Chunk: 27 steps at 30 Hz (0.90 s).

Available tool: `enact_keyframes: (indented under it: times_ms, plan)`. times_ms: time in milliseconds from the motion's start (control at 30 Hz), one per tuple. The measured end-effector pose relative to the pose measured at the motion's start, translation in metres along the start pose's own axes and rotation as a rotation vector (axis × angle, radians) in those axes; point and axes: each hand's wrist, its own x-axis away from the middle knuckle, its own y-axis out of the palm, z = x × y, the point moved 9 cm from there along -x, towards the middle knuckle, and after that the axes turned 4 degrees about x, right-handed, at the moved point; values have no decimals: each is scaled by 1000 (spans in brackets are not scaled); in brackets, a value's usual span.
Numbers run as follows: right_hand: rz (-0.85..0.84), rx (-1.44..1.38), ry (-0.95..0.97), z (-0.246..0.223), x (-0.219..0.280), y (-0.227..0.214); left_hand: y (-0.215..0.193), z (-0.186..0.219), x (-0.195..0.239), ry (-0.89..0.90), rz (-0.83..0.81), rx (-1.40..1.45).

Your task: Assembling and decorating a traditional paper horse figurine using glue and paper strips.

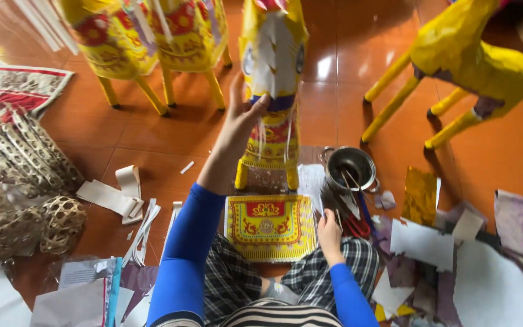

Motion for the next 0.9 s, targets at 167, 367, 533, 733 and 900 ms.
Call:
enact_keyframes:
  times_ms: [167,367,533,733,900]
  plan:
    - [134,-384,-48,-7,-3,-20,-21,-30,-9,-147,109,71]
    - [237,-797,-182,-156,-44,-201,-17,-34,37,-157,88,-42]
    - [364,-960,-738,-317,0,-352,27,6,94,-119,2,50]
    - [418,-902,-1015,-405,28,-393,42,19,129,-89,-32,53]
    - [413,-755,-981,-430,30,-399,37,15,139,-96,-40,15]
